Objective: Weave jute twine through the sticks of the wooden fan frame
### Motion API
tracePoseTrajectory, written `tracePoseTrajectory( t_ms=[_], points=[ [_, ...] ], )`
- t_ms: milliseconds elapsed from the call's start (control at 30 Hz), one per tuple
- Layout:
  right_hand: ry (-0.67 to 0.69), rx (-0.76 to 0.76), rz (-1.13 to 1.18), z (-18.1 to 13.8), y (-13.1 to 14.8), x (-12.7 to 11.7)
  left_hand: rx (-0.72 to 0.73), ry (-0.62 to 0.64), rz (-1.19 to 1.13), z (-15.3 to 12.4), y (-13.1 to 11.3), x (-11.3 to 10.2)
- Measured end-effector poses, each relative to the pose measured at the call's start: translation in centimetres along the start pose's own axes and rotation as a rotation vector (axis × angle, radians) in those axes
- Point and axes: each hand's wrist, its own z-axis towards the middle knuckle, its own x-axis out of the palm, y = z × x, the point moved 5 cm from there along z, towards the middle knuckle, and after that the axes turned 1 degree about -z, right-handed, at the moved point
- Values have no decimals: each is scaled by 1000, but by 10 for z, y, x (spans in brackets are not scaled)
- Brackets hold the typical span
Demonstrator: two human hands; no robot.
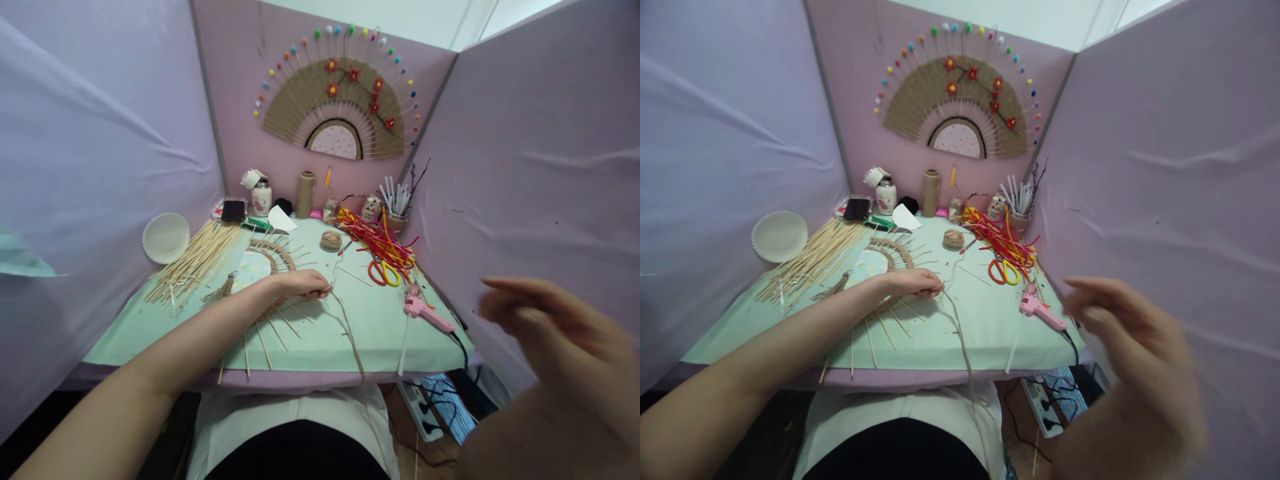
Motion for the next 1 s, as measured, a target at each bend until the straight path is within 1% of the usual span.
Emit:
tracePoseTrajectory(
  t_ms=[33, 67, 133, 200, 267, 300, 367, 433, 500, 567, 633, 700, 733, 800, 900, 933, 1000],
  points=[
    [152, 14, 82, 10, 3, 30, -7, 2, 5, -1, -1, 1],
    [278, -7, 144, 18, 7, 59, -15, 1, 8, -1, -1, 1],
    [517, -74, 164, 26, 16, 117, -26, -7, 7, -1, -3, 1],
    [633, -130, 134, 25, 21, 164, -24, -14, -4, 0, -3, 1],
    [712, -185, 113, 20, 25, 201, -11, -17, -24, 1, -2, 0],
    [734, -221, 93, 18, 26, 214, -3, -18, -32, 2, 0, -1],
    [733, -267, 5, 19, 24, 229, 6, -21, -42, 3, 4, -2],
    [713, -311, -85, 27, 20, 232, 14, -23, -58, 2, 9, -4],
    [690, -341, -128, 42, 13, 224, 33, -31, -72, -1, 12, -6],
    [632, -317, -116, 62, 0, 210, 60, -45, -49, -5, 12, -9],
    [520, -246, -96, 87, -17, 193, 69, -62, 47, -10, 11, -11],
    [383, -121, -46, 111, -37, 177, 59, -66, 176, -14, 10, -13],
    [310, -37, 16, 123, -49, 170, 53, -59, 233, -15, 10, -13],
    [203, 174, 263, 143, -71, 161, 48, -30, 322, -18, 9, -12],
    [185, 501, 705, 166, -93, 166, 45, 29, 453, -21, 7, -8],
    [173, 577, 818, 173, -96, 168, 41, 53, 497, -23, 6, -6],
    [81, 664, 971, 189, -99, 167, 30, 112, 570, -27, 3, -1]
  ],
)
